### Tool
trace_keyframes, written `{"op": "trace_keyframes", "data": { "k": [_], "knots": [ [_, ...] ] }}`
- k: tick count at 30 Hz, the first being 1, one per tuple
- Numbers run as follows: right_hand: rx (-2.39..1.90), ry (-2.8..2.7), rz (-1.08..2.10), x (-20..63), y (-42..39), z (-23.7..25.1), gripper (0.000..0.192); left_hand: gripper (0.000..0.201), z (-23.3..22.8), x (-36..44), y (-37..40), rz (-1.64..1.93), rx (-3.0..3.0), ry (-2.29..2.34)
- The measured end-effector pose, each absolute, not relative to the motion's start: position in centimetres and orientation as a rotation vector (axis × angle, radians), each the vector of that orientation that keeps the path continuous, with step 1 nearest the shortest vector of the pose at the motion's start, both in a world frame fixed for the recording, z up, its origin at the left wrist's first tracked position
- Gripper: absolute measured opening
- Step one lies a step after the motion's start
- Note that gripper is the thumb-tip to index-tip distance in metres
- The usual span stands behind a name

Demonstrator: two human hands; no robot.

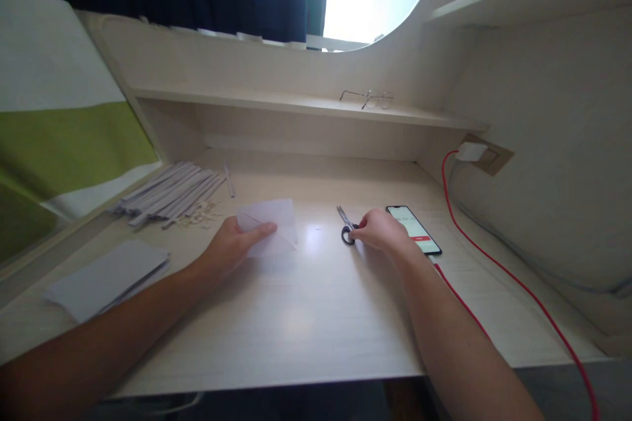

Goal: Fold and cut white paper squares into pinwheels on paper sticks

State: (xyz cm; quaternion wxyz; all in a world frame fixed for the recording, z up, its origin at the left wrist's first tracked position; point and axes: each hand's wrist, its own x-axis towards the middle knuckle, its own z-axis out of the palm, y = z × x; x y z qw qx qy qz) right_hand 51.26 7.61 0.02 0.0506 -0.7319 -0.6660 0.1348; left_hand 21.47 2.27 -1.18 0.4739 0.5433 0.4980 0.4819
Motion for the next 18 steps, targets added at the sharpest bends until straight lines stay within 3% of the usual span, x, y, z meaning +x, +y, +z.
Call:
{"op": "trace_keyframes", "data": {
  "k": [9, 15, 18],
  "knots": [
    [-2.224, -2.022, 0.515, 51.0, 7.5, 1.0, 0.027, 0.034, -1.5, 21.4, 2.6, 1.221, 1.306, 1.225],
    [-1.882, -1.939, 0.882, 50.7, 7.1, 1.2, 0.017, 0.037, -1.7, 20.8, 3.1, 1.260, 1.282, 1.225],
    [-1.645, -1.842, 1.091, 49.8, 6.3, 1.5, 0.030, 0.036, -1.4, 20.4, 3.3, 1.331, 1.256, 1.208]
  ]
}}
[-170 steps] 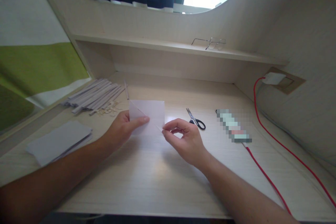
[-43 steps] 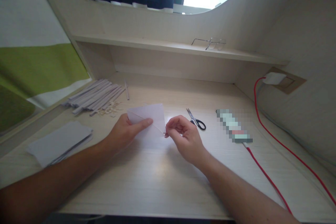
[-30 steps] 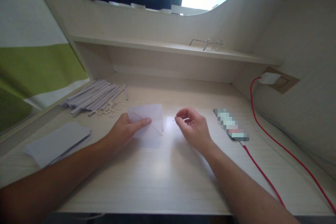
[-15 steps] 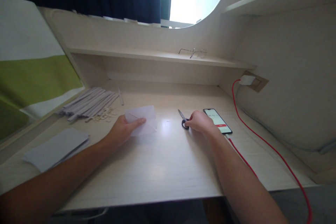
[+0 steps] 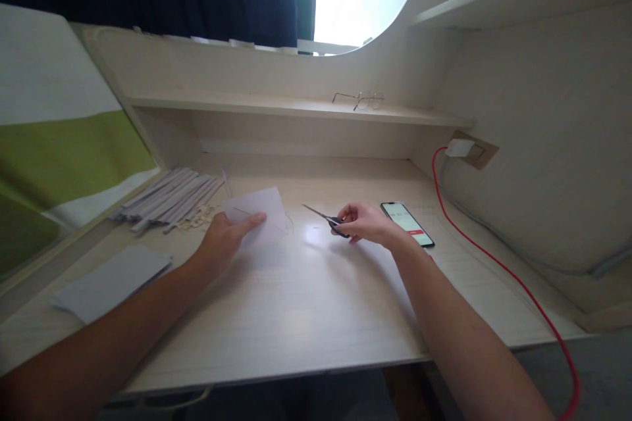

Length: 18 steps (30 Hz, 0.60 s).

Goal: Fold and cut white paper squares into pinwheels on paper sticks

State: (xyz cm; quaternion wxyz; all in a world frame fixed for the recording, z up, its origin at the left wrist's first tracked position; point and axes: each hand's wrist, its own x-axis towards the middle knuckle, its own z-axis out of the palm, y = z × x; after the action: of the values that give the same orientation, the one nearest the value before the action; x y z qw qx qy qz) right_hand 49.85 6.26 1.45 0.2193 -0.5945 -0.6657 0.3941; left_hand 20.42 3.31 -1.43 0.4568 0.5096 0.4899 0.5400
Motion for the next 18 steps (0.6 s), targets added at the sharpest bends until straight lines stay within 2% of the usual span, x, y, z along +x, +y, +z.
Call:
{"op": "trace_keyframes", "data": {
  "k": [2, 5, 13, 18],
  "knots": [
    [-1.503, -1.780, 1.168, 49.1, 5.5, 1.4, 0.042, 0.034, -1.3, 20.1, 3.5, 1.386, 1.224, 1.167],
    [-1.308, -1.611, 1.303, 47.8, 4.4, 0.8, 0.043, 0.031, -1.1, 19.8, 3.7, 1.467, 1.162, 1.067],
    [-0.911, -1.455, 1.671, 45.3, 2.2, -1.4, 0.030, 0.031, 0.2, 19.9, 2.5, 1.597, 1.120, 0.964],
    [-1.058, -1.528, 1.549, 44.5, 0.6, -0.4, 0.041, 0.027, 0.7, 20.3, 1.8, 1.728, 1.059, 0.989]
  ]
}}
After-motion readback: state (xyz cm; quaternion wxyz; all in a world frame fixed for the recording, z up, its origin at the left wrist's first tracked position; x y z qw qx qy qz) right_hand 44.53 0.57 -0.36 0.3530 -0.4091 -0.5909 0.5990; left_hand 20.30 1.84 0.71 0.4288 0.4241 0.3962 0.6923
